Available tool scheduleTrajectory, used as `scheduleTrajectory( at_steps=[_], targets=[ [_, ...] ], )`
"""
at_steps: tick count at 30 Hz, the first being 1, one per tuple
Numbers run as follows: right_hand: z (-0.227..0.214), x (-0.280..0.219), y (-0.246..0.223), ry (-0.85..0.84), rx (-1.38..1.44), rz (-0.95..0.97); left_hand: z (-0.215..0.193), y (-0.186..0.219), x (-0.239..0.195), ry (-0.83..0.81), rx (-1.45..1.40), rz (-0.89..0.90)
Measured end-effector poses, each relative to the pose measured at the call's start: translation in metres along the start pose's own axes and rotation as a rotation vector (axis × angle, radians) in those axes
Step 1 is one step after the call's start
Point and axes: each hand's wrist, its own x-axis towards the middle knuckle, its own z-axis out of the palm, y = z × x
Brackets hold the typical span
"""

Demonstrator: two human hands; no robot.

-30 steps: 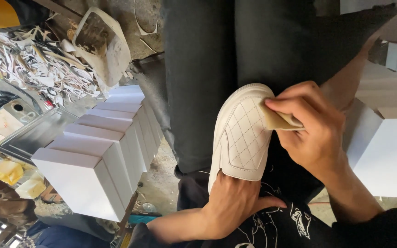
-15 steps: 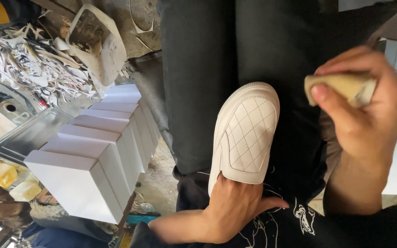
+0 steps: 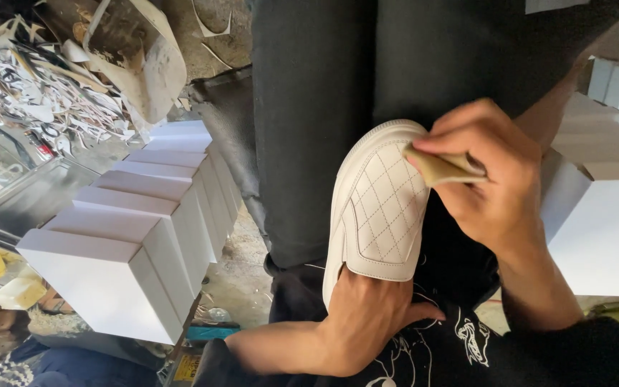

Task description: Cleaning the exterior of a white shoe with a sponge and inserting an insole.

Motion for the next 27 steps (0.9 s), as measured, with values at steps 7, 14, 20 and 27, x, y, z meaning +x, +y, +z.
scheduleTrajectory(
  at_steps=[7,14,20,27],
  targets=[
    [-0.007,-0.022,0.008,0.065,-0.127,-0.044,-0.001,-0.002,-0.005,-0.012,-0.029,0.028],
    [-0.024,-0.031,0.011,0.106,0.247,0.179,-0.002,-0.001,-0.004,-0.036,0.097,0.086],
    [-0.031,0.006,0.008,-0.153,0.012,0.086,-0.004,-0.002,-0.001,0.006,0.105,0.054],
    [-0.021,0.025,0.001,-0.224,-0.087,-0.058,0.004,-0.002,-0.004,-0.058,0.009,0.057]
  ],
)
